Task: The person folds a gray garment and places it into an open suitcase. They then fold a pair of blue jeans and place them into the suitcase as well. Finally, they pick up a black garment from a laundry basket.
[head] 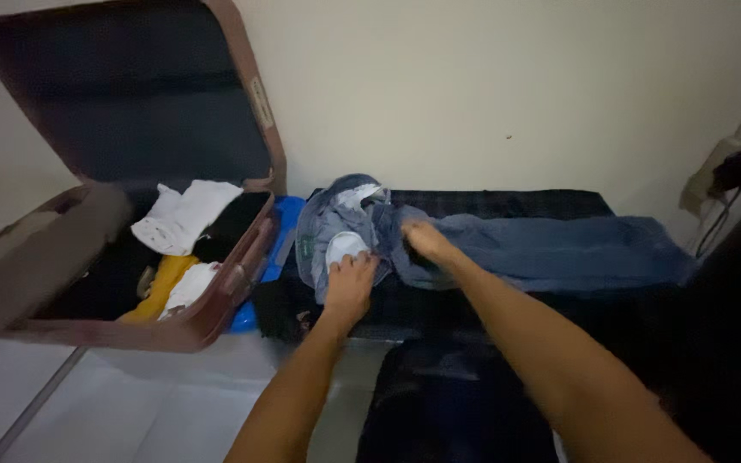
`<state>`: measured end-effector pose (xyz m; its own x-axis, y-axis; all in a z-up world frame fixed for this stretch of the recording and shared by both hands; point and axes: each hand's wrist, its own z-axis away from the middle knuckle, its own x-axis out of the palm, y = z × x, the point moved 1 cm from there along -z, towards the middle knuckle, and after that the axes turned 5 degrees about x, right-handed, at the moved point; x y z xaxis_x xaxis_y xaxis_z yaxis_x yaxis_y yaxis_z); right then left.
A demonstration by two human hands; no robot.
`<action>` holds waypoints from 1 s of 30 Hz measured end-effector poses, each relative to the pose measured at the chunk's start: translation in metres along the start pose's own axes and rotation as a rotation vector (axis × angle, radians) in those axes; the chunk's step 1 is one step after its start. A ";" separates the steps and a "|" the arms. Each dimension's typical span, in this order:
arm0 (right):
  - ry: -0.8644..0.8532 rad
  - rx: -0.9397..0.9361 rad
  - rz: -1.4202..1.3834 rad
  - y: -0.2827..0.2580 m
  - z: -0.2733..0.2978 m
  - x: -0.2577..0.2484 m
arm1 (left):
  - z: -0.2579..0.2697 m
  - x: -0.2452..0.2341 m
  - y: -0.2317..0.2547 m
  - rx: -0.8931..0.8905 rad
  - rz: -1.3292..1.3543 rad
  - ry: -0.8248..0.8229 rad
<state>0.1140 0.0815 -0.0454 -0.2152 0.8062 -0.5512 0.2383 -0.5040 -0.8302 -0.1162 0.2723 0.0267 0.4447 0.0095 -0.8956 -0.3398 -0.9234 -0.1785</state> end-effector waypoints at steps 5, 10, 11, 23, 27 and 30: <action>0.011 -0.061 0.136 -0.002 0.022 -0.004 | -0.019 -0.004 -0.017 -0.076 0.053 0.035; -0.008 0.095 0.255 -0.035 0.053 -0.013 | -0.032 -0.029 -0.036 -0.018 0.256 0.303; -0.048 0.186 0.232 -0.044 0.059 -0.016 | -0.034 -0.035 -0.037 0.013 0.266 0.366; -0.059 0.153 0.580 -0.111 0.120 -0.017 | -0.061 -0.021 -0.079 -0.612 1.260 0.078; 0.073 0.125 0.460 -0.099 0.105 -0.012 | -0.022 -0.025 -0.123 -0.721 0.684 -0.051; 0.143 0.148 0.372 -0.082 0.093 -0.014 | 0.000 -0.015 -0.139 -0.833 0.483 -0.119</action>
<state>0.0093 0.0832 0.0228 -0.0042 0.5908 -0.8068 0.1336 -0.7993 -0.5859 -0.0757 0.4000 0.0650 0.3090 -0.4454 -0.8403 0.2522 -0.8136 0.5239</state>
